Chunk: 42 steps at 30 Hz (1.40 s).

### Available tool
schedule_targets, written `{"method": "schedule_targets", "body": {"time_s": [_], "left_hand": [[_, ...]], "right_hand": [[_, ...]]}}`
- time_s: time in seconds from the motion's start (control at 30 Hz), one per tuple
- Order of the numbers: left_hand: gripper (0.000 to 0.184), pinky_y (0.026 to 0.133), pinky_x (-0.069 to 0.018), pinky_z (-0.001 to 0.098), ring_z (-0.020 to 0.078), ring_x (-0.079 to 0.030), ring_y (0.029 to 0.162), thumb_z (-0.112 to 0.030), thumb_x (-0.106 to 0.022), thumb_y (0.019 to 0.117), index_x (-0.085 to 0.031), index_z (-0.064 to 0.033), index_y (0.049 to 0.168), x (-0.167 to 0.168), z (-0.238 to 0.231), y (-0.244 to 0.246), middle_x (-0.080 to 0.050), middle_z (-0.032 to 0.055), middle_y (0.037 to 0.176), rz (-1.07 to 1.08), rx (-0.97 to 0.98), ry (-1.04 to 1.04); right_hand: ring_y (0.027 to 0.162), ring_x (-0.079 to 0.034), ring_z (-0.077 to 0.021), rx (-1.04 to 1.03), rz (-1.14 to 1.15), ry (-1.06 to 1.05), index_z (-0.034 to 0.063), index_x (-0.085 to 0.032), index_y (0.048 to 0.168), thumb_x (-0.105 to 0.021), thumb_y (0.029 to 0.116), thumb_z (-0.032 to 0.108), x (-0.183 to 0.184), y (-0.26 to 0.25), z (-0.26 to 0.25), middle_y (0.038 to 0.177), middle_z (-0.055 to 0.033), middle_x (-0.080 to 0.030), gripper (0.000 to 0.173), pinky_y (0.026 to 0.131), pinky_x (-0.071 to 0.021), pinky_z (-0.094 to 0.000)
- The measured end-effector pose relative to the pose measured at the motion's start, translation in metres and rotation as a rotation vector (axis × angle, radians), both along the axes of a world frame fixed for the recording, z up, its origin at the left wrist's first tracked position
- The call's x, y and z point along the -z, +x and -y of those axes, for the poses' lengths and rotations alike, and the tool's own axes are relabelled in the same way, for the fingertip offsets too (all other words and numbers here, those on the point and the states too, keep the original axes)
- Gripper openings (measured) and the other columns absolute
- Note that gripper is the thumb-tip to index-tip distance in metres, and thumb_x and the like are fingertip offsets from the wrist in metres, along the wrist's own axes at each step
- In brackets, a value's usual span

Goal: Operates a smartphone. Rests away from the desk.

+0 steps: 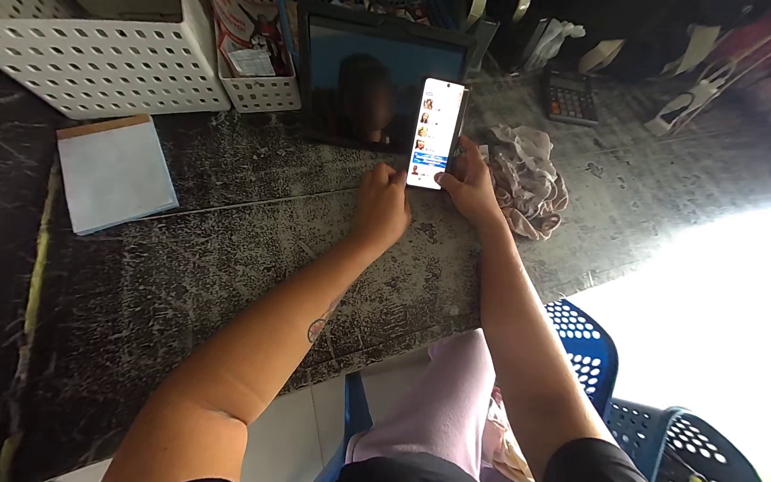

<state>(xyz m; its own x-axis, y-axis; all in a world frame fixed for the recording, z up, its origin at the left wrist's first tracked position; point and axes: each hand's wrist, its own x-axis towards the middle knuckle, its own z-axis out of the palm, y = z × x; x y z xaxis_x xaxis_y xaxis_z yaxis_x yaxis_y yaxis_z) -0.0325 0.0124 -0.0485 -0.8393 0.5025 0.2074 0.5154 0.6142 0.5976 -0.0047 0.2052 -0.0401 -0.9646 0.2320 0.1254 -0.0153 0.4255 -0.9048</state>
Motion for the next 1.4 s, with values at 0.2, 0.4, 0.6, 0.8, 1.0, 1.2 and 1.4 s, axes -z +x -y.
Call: {"method": "schedule_targets", "body": {"time_s": [0.2,0.4,0.6,0.8,1.0,1.2,1.4], "left_hand": [[0.037,0.106,-0.0453,0.0477,0.0386,-0.055,0.122,-0.014,-0.053,0.1029,-0.064,0.0010,0.135,-0.0006,0.0003,0.0001,-0.058,0.0225,0.131,0.005,0.003,-0.009],[0.037,0.105,-0.0456,0.0477,0.0381,-0.055,0.121,-0.014,-0.054,0.1025,-0.064,0.0012,0.135,-0.0006,0.0002,0.0000,-0.058,0.0223,0.131,0.004,0.003,-0.014],[0.037,0.106,-0.0455,0.0477,0.0380,-0.055,0.122,-0.013,-0.054,0.1021,-0.064,0.0008,0.136,0.0003,-0.0001,-0.0005,-0.058,0.0223,0.131,0.008,0.004,-0.009],[0.037,0.106,-0.0449,0.0478,0.0387,-0.055,0.122,-0.013,-0.055,0.1018,-0.064,0.0011,0.135,0.0016,-0.0007,-0.0008,-0.058,0.0226,0.131,0.001,0.003,-0.005],[0.037,0.106,-0.0446,0.0476,0.0383,-0.055,0.122,-0.013,-0.054,0.1019,-0.064,0.0004,0.135,0.0004,-0.0003,-0.0007,-0.058,0.0220,0.131,0.008,0.001,-0.014],[0.037,0.105,-0.0452,0.0477,0.0378,-0.055,0.121,-0.013,-0.054,0.1018,-0.064,0.0007,0.135,0.0010,-0.0001,-0.0002,-0.058,0.0214,0.131,-0.001,-0.001,-0.006],[0.037,0.105,-0.0456,0.0473,0.0376,-0.055,0.121,-0.013,-0.054,0.1021,-0.064,0.0008,0.135,0.0011,0.0000,-0.0005,-0.058,0.0218,0.131,-0.003,0.002,-0.008]], "right_hand": [[0.101,-0.072,-0.0143,-0.028,-0.012,-0.039,0.0018,-0.026,0.156,-0.060,0.0882,-0.003,0.0007,0.0004,-0.0016,0.120,-0.0151,-0.069,0.076,0.090,-0.0592,-0.0315],[0.100,-0.073,-0.0162,-0.038,-0.035,-0.058,0.0021,-0.026,0.156,-0.074,0.0863,0.006,0.0040,-0.0017,-0.0010,0.117,-0.0148,-0.070,0.085,0.090,-0.0606,-0.0335],[0.101,-0.072,-0.0166,-0.019,-0.037,-0.014,0.0027,-0.026,0.156,-0.079,0.0844,0.013,0.0059,-0.0029,-0.0001,0.117,-0.0142,-0.070,0.090,0.092,-0.0603,-0.0352],[0.104,-0.072,-0.0199,0.030,0.002,0.075,0.0049,-0.025,0.157,-0.082,0.0834,0.016,0.0055,-0.0035,0.0026,0.118,-0.0148,-0.071,0.093,0.094,-0.0593,-0.0399],[0.099,-0.072,-0.0137,0.010,-0.021,-0.024,0.0010,-0.029,0.155,-0.057,0.0932,0.002,0.0017,-0.0012,0.0009,0.115,-0.0142,-0.071,0.068,0.089,-0.0591,-0.0325],[0.097,-0.072,-0.0125,0.001,-0.036,-0.033,-0.0007,-0.029,0.154,-0.058,0.0943,0.001,0.0026,-0.0015,0.0008,0.113,-0.0140,-0.071,0.066,0.090,-0.0591,-0.0311],[0.095,-0.072,-0.0118,0.001,-0.050,-0.045,-0.0017,-0.031,0.153,-0.059,0.0951,0.002,0.0031,-0.0018,0.0008,0.111,-0.0136,-0.072,0.064,0.089,-0.0593,-0.0301]]}}
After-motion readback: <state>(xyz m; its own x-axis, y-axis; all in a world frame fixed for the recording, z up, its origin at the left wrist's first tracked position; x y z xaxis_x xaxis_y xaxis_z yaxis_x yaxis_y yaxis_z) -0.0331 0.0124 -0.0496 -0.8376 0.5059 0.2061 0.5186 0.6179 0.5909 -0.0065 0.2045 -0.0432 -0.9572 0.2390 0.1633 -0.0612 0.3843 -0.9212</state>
